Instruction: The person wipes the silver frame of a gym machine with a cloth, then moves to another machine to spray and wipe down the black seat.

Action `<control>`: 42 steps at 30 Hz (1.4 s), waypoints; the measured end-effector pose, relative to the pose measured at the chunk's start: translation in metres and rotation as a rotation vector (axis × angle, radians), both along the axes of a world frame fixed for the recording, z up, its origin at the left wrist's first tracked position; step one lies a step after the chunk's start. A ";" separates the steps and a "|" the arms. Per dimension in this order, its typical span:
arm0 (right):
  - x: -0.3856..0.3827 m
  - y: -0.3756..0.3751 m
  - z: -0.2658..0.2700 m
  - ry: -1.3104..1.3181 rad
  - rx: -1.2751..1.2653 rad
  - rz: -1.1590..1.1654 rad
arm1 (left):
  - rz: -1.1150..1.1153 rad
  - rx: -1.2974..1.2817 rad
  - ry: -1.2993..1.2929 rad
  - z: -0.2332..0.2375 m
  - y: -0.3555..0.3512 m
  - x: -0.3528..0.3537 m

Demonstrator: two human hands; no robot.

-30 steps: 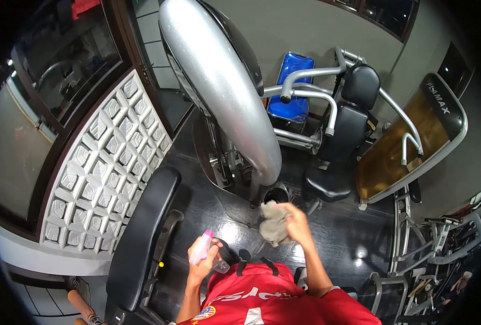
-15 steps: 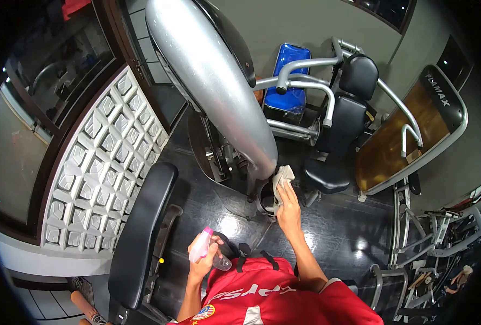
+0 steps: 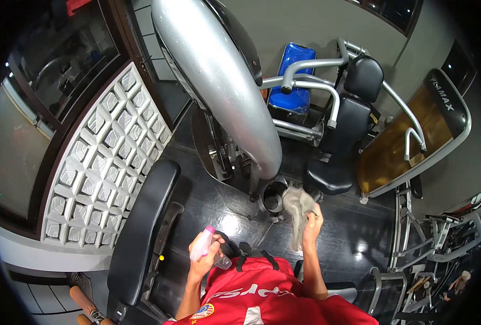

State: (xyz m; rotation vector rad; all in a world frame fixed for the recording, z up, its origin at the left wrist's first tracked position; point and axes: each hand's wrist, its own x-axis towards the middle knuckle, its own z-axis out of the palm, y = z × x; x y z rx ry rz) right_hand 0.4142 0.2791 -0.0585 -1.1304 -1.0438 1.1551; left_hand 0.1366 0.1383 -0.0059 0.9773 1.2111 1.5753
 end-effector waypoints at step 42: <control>-0.142 0.100 0.165 -0.982 1.212 0.036 | -0.007 0.036 0.041 0.006 -0.013 0.004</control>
